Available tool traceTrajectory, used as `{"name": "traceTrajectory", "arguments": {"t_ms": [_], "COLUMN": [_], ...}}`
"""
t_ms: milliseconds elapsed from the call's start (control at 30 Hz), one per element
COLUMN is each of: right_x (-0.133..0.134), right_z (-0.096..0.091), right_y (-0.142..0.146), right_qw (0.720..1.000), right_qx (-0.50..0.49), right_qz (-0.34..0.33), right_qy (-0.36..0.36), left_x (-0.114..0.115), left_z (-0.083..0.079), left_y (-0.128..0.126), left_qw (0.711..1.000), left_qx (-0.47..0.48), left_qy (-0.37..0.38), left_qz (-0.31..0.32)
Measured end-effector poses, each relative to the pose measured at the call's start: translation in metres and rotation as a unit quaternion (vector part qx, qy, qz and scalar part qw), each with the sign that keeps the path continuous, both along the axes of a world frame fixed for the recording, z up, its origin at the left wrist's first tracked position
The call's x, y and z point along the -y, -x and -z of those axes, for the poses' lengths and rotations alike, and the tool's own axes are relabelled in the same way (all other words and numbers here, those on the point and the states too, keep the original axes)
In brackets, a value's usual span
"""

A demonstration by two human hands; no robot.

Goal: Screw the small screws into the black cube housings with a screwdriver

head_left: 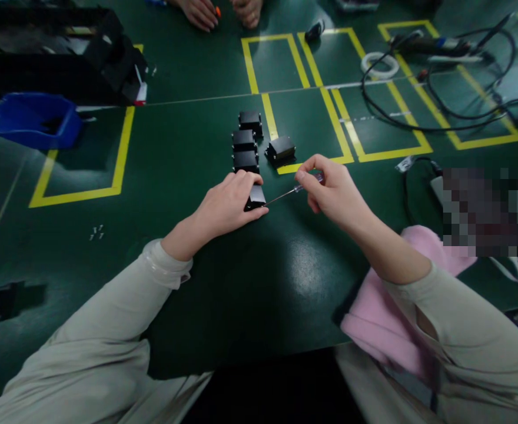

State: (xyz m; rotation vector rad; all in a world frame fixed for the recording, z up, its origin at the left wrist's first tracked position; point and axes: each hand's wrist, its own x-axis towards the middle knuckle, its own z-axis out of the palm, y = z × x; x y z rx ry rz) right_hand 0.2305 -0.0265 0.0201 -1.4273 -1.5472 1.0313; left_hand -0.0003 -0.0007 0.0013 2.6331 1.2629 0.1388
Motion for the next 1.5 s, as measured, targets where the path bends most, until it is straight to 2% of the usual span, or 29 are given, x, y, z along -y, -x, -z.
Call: {"name": "traceTrajectory", "arguments": {"t_ms": [133,333,600,867,1067,1233,1500], "right_x": [0.001,0.000,0.001,0.006,0.008,0.008,0.010], "right_z": [0.001,0.015,0.026,0.023,0.023,0.020,0.020], "right_y": [0.004,0.002,-0.005,-0.006,-0.007,-0.008,-0.009], "right_qw": [1.000,0.996,0.990,0.993,0.990,0.992,0.991], "right_qx": [-0.006,-0.079,-0.112,-0.060,-0.067,-0.024,-0.009], "right_qz": [0.013,0.018,-0.032,-0.035,-0.038,-0.027,-0.031], "right_qy": [-0.025,-0.044,-0.075,-0.096,-0.116,-0.119,-0.130], "left_x": [0.000,-0.001,-0.001,0.000,0.002,0.003,0.003], "left_z": [0.000,0.001,0.002,0.002,0.002,0.003,0.006], "left_y": [0.000,0.001,0.001,0.001,-0.002,-0.004,-0.003], "left_qw": [1.000,1.000,1.000,1.000,1.000,1.000,1.000], "left_qx": [0.003,-0.001,-0.004,0.003,0.006,0.011,0.018], "left_qy": [-0.004,-0.002,-0.005,-0.009,-0.013,-0.023,-0.024], "left_qz": [0.002,0.001,0.000,0.005,-0.001,0.000,-0.002]}}
